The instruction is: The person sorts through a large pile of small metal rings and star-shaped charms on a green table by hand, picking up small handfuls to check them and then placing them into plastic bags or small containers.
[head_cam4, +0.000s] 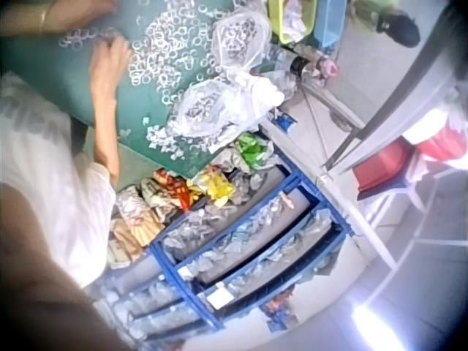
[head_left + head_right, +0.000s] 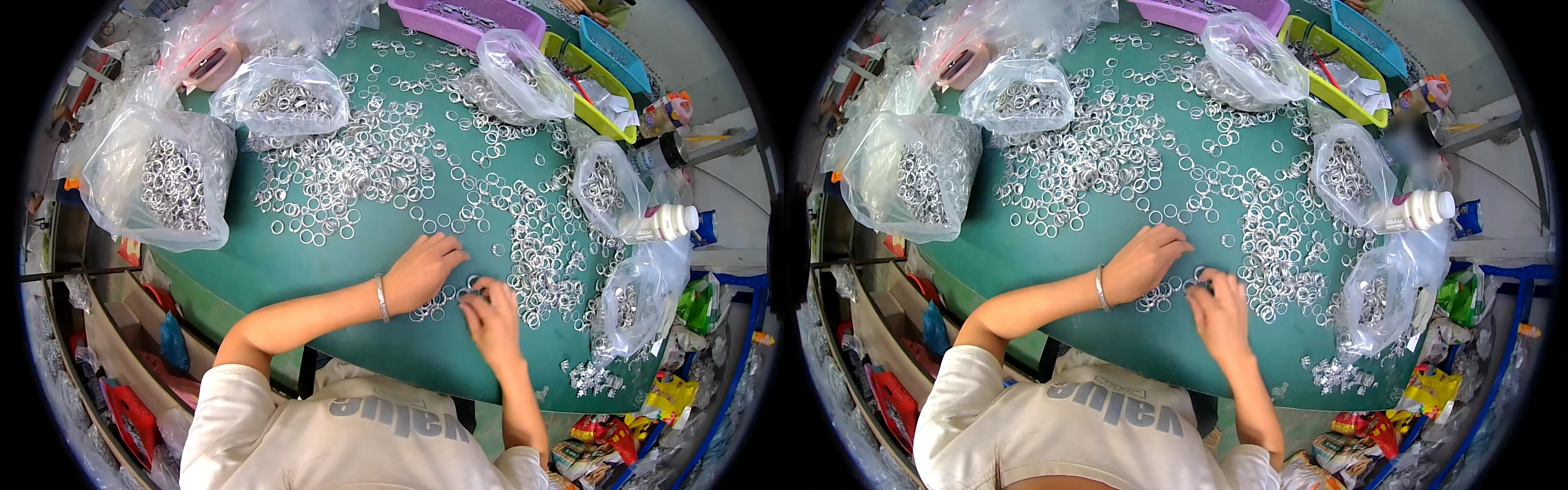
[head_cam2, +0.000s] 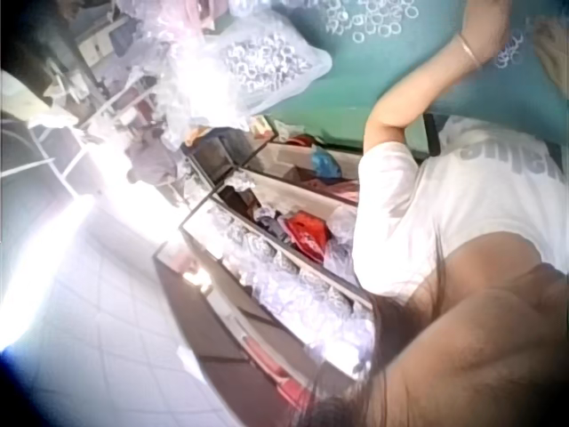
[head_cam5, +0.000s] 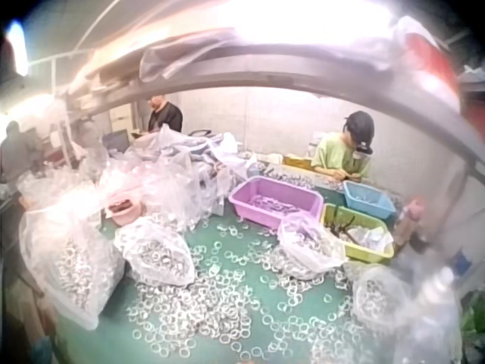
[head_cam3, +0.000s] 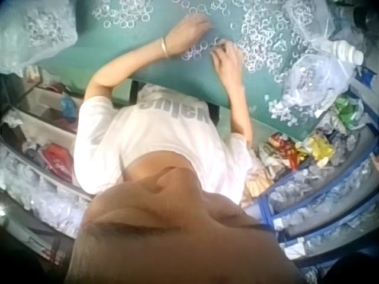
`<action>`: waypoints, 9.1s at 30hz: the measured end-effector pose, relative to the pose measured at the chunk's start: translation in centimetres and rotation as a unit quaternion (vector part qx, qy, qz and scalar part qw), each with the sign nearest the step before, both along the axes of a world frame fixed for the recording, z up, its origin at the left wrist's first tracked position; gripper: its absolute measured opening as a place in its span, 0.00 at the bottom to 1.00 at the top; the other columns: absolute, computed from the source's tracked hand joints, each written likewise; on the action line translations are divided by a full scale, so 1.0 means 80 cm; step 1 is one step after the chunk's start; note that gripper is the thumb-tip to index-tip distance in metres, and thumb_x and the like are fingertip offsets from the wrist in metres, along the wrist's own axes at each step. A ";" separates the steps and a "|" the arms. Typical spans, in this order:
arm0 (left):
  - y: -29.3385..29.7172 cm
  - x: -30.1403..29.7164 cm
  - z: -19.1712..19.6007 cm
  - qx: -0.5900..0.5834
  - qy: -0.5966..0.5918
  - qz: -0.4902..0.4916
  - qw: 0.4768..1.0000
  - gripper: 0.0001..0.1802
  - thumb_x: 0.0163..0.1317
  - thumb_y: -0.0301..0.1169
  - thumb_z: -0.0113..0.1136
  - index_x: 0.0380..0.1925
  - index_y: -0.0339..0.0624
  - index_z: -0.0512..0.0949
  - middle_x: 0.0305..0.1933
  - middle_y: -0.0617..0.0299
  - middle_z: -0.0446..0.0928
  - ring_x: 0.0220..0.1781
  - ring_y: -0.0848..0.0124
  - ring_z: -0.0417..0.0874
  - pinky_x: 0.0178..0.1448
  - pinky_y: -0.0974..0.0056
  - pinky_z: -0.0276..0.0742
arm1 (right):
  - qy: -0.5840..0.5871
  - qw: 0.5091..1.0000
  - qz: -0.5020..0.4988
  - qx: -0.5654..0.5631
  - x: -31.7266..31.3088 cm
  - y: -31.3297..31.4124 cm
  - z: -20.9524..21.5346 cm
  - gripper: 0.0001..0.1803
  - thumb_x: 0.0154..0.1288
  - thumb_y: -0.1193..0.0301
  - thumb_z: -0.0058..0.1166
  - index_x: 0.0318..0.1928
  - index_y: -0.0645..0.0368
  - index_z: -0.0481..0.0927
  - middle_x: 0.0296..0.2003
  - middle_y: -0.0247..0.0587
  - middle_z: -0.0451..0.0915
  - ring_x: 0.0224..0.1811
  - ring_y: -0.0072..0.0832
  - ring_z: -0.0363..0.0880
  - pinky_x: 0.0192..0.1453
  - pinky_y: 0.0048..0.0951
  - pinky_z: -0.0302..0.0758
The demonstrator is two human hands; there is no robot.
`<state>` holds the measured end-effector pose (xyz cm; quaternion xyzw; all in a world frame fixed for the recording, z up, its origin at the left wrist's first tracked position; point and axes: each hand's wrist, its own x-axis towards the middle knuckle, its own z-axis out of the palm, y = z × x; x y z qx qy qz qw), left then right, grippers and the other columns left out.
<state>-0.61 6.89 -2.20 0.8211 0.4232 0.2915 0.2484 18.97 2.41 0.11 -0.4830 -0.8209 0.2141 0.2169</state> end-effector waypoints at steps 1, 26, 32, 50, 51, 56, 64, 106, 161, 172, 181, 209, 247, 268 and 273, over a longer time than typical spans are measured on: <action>-0.002 0.003 0.002 -0.017 -0.008 -0.006 1.000 0.15 0.58 0.20 0.54 0.46 0.38 0.78 0.47 0.57 0.76 0.48 0.60 0.74 0.51 0.59 0.68 | 0.018 0.999 -0.008 0.025 -0.002 -0.004 0.003 0.10 0.51 0.77 0.65 0.36 0.59 0.82 0.41 0.39 0.77 0.42 0.38 0.73 0.47 0.37 0.68; -0.020 0.010 0.000 -0.020 -0.005 -0.051 0.998 0.14 0.53 0.19 0.58 0.42 0.39 0.79 0.44 0.59 0.72 0.45 0.60 0.73 0.48 0.59 0.67 | 0.037 0.987 -0.142 0.063 0.019 0.023 0.011 0.03 0.56 0.79 0.57 0.31 0.61 0.77 0.34 0.43 0.77 0.39 0.42 0.73 0.46 0.39 0.67; -0.034 0.018 0.005 -0.038 0.049 -0.113 0.992 0.17 0.50 0.17 0.57 0.42 0.40 0.80 0.45 0.59 0.73 0.47 0.61 0.73 0.48 0.62 0.67 | -0.057 0.959 -0.207 0.186 0.016 0.098 0.004 0.06 0.58 0.75 0.59 0.36 0.59 0.77 0.43 0.41 0.74 0.47 0.41 0.69 0.49 0.42 0.64; -0.036 0.006 0.012 -0.075 0.034 -0.169 0.982 0.25 0.48 0.14 0.56 0.50 0.38 0.77 0.52 0.57 0.73 0.53 0.58 0.73 0.55 0.56 0.68 | 0.033 0.988 -0.148 0.033 0.015 -0.056 -0.003 0.12 0.57 0.77 0.60 0.43 0.61 0.81 0.48 0.42 0.77 0.52 0.44 0.72 0.56 0.42 0.65; -0.039 0.002 0.010 -0.076 0.030 -0.183 0.980 0.25 0.48 0.15 0.56 0.50 0.39 0.77 0.52 0.57 0.73 0.53 0.58 0.73 0.55 0.57 0.68 | 0.016 0.991 -0.127 0.032 0.012 -0.063 -0.001 0.12 0.56 0.77 0.60 0.43 0.61 0.81 0.48 0.42 0.77 0.52 0.44 0.72 0.57 0.42 0.65; -0.051 -0.007 0.020 -0.083 -0.026 -0.065 0.994 0.22 0.50 0.16 0.56 0.47 0.40 0.78 0.54 0.58 0.72 0.54 0.59 0.72 0.53 0.57 0.67 | 0.071 0.974 -0.203 0.076 0.025 -0.058 0.004 0.10 0.49 0.73 0.68 0.30 0.57 0.80 0.35 0.37 0.76 0.41 0.38 0.72 0.44 0.38 0.65; -0.078 -0.003 0.010 -0.039 0.067 -0.131 0.988 0.21 0.57 0.19 0.55 0.53 0.38 0.75 0.65 0.55 0.68 0.68 0.53 0.66 0.67 0.42 0.60 | 0.000 0.990 -0.135 0.038 0.024 -0.030 0.007 0.05 0.55 0.73 0.62 0.30 0.58 0.79 0.33 0.38 0.77 0.39 0.38 0.72 0.42 0.38 0.64; -0.078 0.075 0.018 -0.058 0.012 -0.234 0.970 0.17 0.54 0.24 0.57 0.46 0.39 0.78 0.44 0.56 0.74 0.45 0.60 0.74 0.47 0.60 0.68 | 0.000 0.975 -0.181 -0.132 0.092 -0.066 0.046 0.16 0.48 0.80 0.65 0.40 0.60 0.80 0.31 0.39 0.79 0.37 0.39 0.76 0.44 0.38 0.69; 0.026 0.067 0.011 -0.074 -0.019 0.014 0.997 0.09 0.57 0.18 0.56 0.39 0.36 0.78 0.38 0.51 0.75 0.38 0.51 0.78 0.43 0.54 0.74 | -0.059 0.970 -0.196 0.129 0.083 0.015 -0.008 0.11 0.53 0.75 0.63 0.38 0.57 0.81 0.40 0.37 0.74 0.45 0.38 0.71 0.48 0.39 0.64; 0.014 0.056 0.011 0.021 0.072 0.002 0.997 0.14 0.55 0.20 0.60 0.42 0.41 0.77 0.45 0.59 0.72 0.48 0.59 0.72 0.48 0.59 0.64 | -0.020 0.989 -0.107 0.103 0.037 0.025 -0.003 0.07 0.53 0.75 0.62 0.34 0.59 0.80 0.39 0.36 0.74 0.43 0.35 0.70 0.48 0.37 0.64; 0.050 0.093 0.010 0.088 0.020 0.016 0.996 0.14 0.56 0.23 0.60 0.44 0.42 0.78 0.46 0.59 0.73 0.49 0.59 0.72 0.50 0.57 0.64 | 0.032 0.993 -0.073 -0.087 0.089 -0.035 0.036 0.06 0.53 0.75 0.63 0.32 0.60 0.80 0.39 0.38 0.74 0.46 0.37 0.71 0.48 0.38 0.66; 0.082 0.060 0.003 0.085 -0.033 0.053 0.994 0.09 0.57 0.20 0.60 0.39 0.37 0.81 0.41 0.56 0.78 0.44 0.58 0.78 0.47 0.59 0.73 | -0.034 0.983 -0.161 0.078 0.076 0.070 0.002 0.23 0.58 0.69 0.62 0.54 0.61 0.76 0.56 0.48 0.73 0.60 0.45 0.67 0.60 0.45 0.64; 0.054 0.065 0.024 0.110 0.017 -0.037 0.993 0.21 0.53 0.17 0.59 0.49 0.40 0.77 0.50 0.53 0.75 0.54 0.54 0.75 0.55 0.54 0.71 | -0.010 0.924 -0.353 0.146 0.125 -0.006 0.001 0.05 0.59 0.79 0.56 0.37 0.66 0.79 0.36 0.48 0.78 0.39 0.46 0.76 0.45 0.42 0.72; 0.033 0.076 0.022 0.070 0.077 -0.111 0.988 0.18 0.55 0.21 0.58 0.48 0.42 0.78 0.55 0.57 0.73 0.57 0.58 0.72 0.59 0.56 0.63 | 0.083 0.936 -0.330 0.089 0.138 0.003 -0.012 0.05 0.56 0.77 0.60 0.33 0.65 0.79 0.38 0.46 0.76 0.42 0.45 0.75 0.48 0.41 0.71; 0.053 0.148 0.022 0.116 0.151 -0.212 0.958 0.17 0.55 0.22 0.54 0.45 0.42 0.79 0.52 0.57 0.72 0.54 0.62 0.71 0.55 0.57 0.63 | -0.046 0.926 -0.350 0.136 0.145 0.014 -0.005 0.05 0.57 0.78 0.60 0.34 0.64 0.79 0.37 0.47 0.76 0.42 0.46 0.75 0.47 0.42 0.71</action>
